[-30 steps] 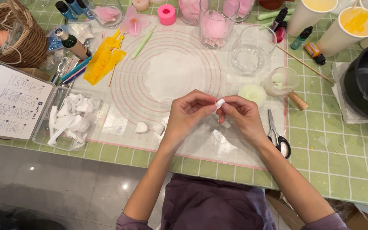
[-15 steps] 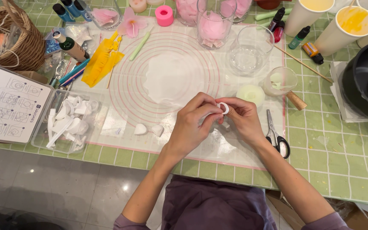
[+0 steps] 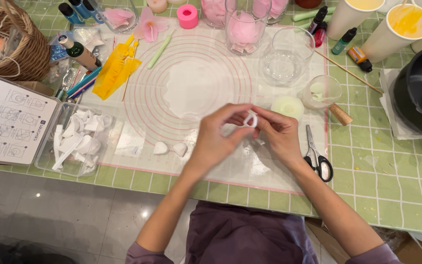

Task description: Preparing and arranging small wax heart shapes on a silicone mat for candle making.

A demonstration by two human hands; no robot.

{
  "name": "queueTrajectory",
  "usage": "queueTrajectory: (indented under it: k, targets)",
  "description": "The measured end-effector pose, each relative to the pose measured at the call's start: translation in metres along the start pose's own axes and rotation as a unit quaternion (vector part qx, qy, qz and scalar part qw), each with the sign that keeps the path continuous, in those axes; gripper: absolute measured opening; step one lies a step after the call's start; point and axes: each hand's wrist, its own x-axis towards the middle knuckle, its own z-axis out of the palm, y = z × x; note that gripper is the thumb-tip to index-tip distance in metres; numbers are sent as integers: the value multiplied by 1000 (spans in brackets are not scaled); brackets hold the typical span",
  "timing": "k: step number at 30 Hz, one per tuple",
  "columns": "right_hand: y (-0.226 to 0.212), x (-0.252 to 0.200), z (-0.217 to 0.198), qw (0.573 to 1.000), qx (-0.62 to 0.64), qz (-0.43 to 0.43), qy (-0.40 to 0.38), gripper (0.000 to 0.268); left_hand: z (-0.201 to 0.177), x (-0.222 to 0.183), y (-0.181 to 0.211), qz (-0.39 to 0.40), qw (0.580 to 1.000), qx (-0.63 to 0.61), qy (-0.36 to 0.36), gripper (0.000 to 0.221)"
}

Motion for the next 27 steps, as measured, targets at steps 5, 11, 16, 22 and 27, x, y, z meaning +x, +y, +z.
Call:
queueTrajectory:
  k: [5,11,16,22,27]
  targets:
    - [-10,5,5,999,-6,52,-12,31,-56,32,-60,-52,987,-122,-87,47]
    - [0,6,6,996,-28,86,-18,28,-83,59,-78,-235,953,-125,-144,34]
    - [2,5,7,996,-74,55,-2,25,-59,56,-74,-121,976,137,-118,33]
    - [-4,4,11,992,-110,68,4,22,-46,49,-76,-31,957,258,-128,27]
    - [-7,4,12,991,-115,63,-5,21,-43,47,-71,-44,948,283,-138,23]
